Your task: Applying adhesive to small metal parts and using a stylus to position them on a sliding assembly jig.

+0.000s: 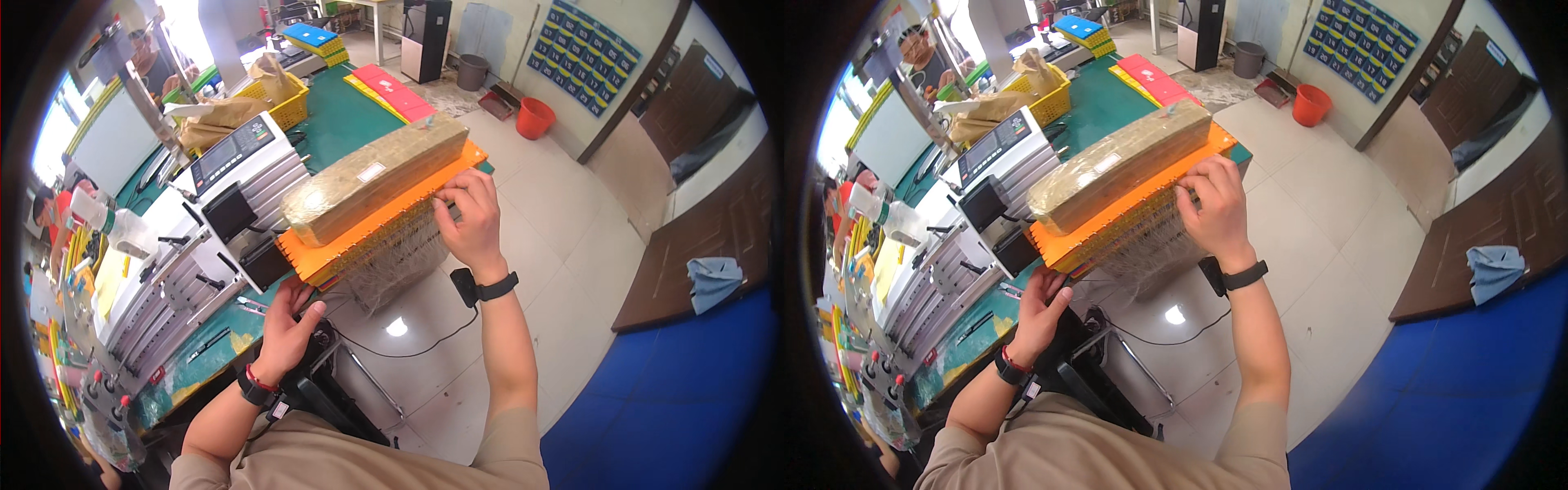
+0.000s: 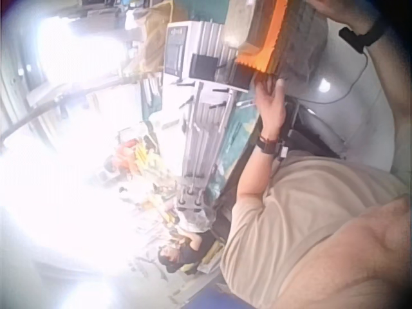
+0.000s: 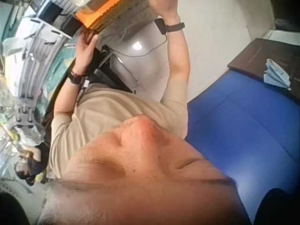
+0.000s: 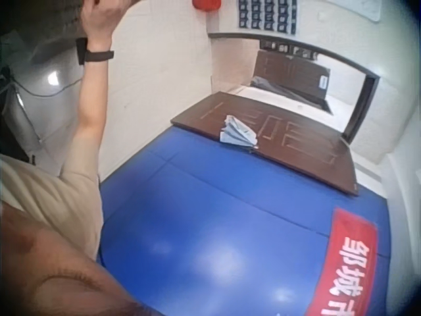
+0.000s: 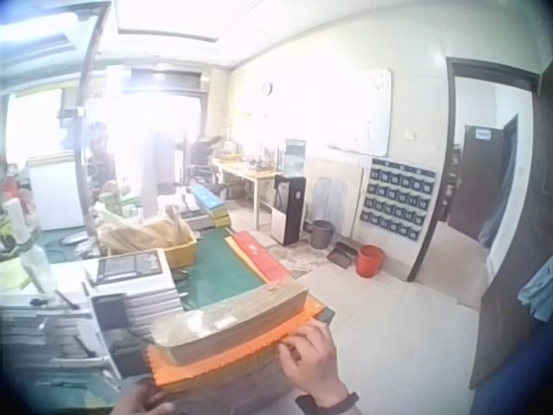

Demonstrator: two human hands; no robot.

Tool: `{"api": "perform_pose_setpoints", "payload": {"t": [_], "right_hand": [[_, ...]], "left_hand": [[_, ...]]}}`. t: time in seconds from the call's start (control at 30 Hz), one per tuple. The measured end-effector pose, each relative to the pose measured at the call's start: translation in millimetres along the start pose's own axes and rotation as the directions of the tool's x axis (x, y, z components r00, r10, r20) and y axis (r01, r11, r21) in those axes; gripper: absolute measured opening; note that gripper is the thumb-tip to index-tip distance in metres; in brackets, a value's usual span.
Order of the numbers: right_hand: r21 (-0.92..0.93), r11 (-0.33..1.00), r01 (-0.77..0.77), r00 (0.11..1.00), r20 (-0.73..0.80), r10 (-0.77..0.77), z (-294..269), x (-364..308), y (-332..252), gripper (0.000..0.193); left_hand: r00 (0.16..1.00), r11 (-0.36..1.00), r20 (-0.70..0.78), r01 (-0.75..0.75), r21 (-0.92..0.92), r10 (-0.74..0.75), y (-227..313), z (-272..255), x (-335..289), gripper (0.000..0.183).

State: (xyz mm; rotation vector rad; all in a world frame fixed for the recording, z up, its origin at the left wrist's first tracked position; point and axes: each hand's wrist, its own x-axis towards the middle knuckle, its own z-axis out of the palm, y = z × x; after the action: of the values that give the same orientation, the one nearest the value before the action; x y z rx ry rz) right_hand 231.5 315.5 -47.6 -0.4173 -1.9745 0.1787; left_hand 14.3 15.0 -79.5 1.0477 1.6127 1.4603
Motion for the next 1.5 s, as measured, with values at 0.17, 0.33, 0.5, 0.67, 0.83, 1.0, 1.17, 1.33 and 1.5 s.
{"api": "perform_pose_setpoints", "payload": {"t": [0.17,0.33,0.5,0.67,0.83,1.0,1.17,1.33,1.5], "right_hand": [[-0.015,0.999,-0.047,0.999,0.014,0.048,5.5,-2.0,-4.5,0.011],[-0.028,0.985,-0.169,0.984,-0.055,0.167,11.8,-1.6,-13.2,0.009],[-0.136,0.983,-0.124,0.992,-0.037,0.12,19.8,-7.0,-20.5,0.006],[-0.061,0.961,-0.271,0.958,-0.118,0.263,23.2,-7.6,-26.3,0.005],[-0.165,0.982,-0.087,0.996,0.009,0.09,2.2,-48.3,-76.1,0.011],[-0.422,0.761,-0.493,0.105,0.839,0.533,-81.7,-277.0,-118.4,0.027],[-0.475,0.879,0.028,-0.542,0.732,0.413,-142.8,-361.7,-162.0,0.032],[-0.093,0.854,-0.512,0.447,0.821,0.356,-38.3,-167.3,-276.4,0.017],[0.491,0.706,-0.51,0.77,0.627,0.12,41.3,-63.2,-357.8,0.009]], "left_hand": [[0.999,0.999,0.049,0.005,0.04,-0.007,2.1,-4.1,-2.3,0.072],[0.985,0.975,0.147,-0.121,0.188,0.094,7.1,-9.2,-4.7,0.077],[0.976,0.901,0.196,-0.17,0.399,0.098,8.0,-19.0,-12.2,0.079],[0.964,0.88,0.217,-0.232,0.415,0.152,6.7,-18.6,-12.2,0.082],[0.936,0.843,0.278,-0.324,0.429,0.218,7.7,-34.9,-29.0,0.076],[0.872,0.893,0.46,-0.331,0.304,0.167,14.5,-49.4,-73.4,0.059],[0.727,0.821,0.672,-0.465,0.332,0.14,-4.2,-59.3,-104.0,0.034],[0.78,0.734,0.55,-0.556,0.389,0.299,32.9,-80.9,-119.9,0.028],[0.884,0.859,0.197,-0.462,0.22,0.425,76.8,-140.1,-135.3,0.018]]}}
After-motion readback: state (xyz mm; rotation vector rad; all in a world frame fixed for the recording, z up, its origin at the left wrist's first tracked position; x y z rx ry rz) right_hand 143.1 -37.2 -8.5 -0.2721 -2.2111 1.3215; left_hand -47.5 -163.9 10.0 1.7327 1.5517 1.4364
